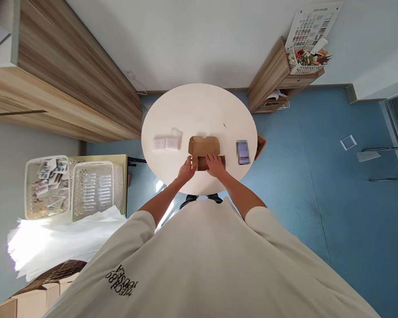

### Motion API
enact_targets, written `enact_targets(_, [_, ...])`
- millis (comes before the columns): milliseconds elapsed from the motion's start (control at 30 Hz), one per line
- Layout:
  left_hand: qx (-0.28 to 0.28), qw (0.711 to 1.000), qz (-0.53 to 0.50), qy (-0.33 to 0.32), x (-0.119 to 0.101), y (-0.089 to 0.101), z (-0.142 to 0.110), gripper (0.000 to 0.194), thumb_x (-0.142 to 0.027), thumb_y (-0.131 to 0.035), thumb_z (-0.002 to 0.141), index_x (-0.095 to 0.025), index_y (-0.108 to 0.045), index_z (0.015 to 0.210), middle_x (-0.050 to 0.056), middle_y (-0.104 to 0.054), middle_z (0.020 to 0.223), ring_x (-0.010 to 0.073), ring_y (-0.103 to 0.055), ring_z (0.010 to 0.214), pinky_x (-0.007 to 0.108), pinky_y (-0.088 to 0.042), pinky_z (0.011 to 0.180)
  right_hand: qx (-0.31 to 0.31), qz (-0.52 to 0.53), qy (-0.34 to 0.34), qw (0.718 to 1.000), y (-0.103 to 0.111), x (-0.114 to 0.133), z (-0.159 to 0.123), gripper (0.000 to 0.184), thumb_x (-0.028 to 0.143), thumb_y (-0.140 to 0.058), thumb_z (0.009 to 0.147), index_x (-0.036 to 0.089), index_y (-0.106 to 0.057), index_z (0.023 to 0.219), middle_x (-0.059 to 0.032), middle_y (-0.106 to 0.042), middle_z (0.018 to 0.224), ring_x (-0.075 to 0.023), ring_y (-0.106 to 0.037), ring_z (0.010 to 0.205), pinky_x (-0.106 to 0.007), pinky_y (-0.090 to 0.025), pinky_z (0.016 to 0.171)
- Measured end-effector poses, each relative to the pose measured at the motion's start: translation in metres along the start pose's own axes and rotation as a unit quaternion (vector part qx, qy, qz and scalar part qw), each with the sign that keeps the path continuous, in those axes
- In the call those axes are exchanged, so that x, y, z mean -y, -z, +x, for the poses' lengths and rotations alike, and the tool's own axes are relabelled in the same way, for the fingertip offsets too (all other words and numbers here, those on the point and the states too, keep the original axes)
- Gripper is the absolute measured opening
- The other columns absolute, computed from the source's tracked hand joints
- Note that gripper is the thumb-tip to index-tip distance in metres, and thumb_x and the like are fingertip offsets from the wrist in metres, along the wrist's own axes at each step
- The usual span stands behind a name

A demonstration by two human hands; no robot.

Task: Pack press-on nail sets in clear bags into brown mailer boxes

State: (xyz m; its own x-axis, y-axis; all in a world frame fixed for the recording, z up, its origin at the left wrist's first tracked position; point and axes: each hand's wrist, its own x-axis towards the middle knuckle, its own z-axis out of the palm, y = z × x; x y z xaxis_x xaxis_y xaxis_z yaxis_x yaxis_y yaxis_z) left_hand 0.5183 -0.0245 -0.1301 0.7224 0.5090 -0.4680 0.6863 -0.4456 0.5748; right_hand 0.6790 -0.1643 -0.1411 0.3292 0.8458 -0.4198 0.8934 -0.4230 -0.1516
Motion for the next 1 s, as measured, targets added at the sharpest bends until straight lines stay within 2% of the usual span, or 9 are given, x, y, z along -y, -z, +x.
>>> enact_targets(100, [0.029,0.998,-0.004,0.061,-0.004,0.004,0.007,0.044,-0.038,-0.047,0.109,-0.021,-0.041,0.149,0.017,-0.068,0.139,0.0285,-0.069,0.123,0.037,-0.053,0.094,0.013,0.002,-0.004,1.0,0.001,0.0,0.001,0.088,0.038,-0.069,0.093,0.017,-0.031,0.17,-0.018,-0.031,0.174,-0.0382,-0.03,0.158,-0.054,-0.031,0.125])
enact_targets(267, [0.059,0.99,0.055,0.12,-0.015,0.011,0.013,0.031,-0.046,-0.047,0.108,-0.022,-0.057,0.126,0.017,-0.071,0.13,0.0315,-0.068,0.122,0.039,-0.05,0.095,0.02,0.003,-0.004,1.0,0.002,0.001,0.003,0.093,0.038,-0.07,0.091,0.017,-0.027,0.171,-0.0186,-0.03,0.175,-0.0389,-0.028,0.159,-0.055,-0.031,0.126])
enact_targets(467, [0.086,0.983,0.101,0.13,-0.025,0.017,0.018,0.033,-0.046,-0.044,0.108,-0.021,-0.064,0.118,0.018,-0.072,0.127,0.0323,-0.069,0.12,0.041,-0.048,0.096,0.012,0.01,-0.002,1.0,0.002,0.0,0.003,0.096,0.039,-0.072,0.09,0.018,-0.025,0.171,-0.02,-0.03,0.175,-0.039,-0.03,0.158,-0.055,-0.031,0.125])
enact_targets(667, [0.091,0.98,0.114,0.132,-0.021,0.018,0.022,0.033,-0.045,-0.047,0.105,-0.022,-0.066,0.12,0.016,-0.074,0.126,0.0306,-0.07,0.117,0.039,-0.05,0.092,0.013,0.016,-0.003,1.0,0.002,0.0,0.004,0.096,0.04,-0.073,0.09,0.019,-0.027,0.171,-0.019,-0.029,0.175,-0.0382,-0.027,0.16,-0.055,-0.031,0.125])
enact_targets(833, [0.084,0.98,0.129,0.124,-0.015,0.014,0.022,0.029,-0.035,-0.051,0.101,-0.021,-0.071,0.116,0.017,-0.076,0.123,0.0323,-0.072,0.115,0.041,-0.054,0.091,0.011,0.019,-0.006,1.0,0.003,0.0,0.005,0.095,0.04,-0.071,0.091,0.019,-0.025,0.172,-0.0186,-0.031,0.174,-0.0376,-0.028,0.16,-0.055,-0.03,0.126])
enact_targets(1000, [0.066,0.98,0.146,0.121,-0.018,0.01,0.021,0.031,-0.029,-0.05,0.099,-0.02,-0.075,0.115,0.018,-0.078,0.12,0.0331,-0.074,0.113,0.043,-0.056,0.09,0.008,0.026,-0.006,1.0,0.002,0.0,0.004,0.096,0.046,-0.071,0.093,0.021,-0.023,0.173,-0.0185,-0.032,0.174,-0.038,-0.029,0.159,-0.055,-0.029,0.127])
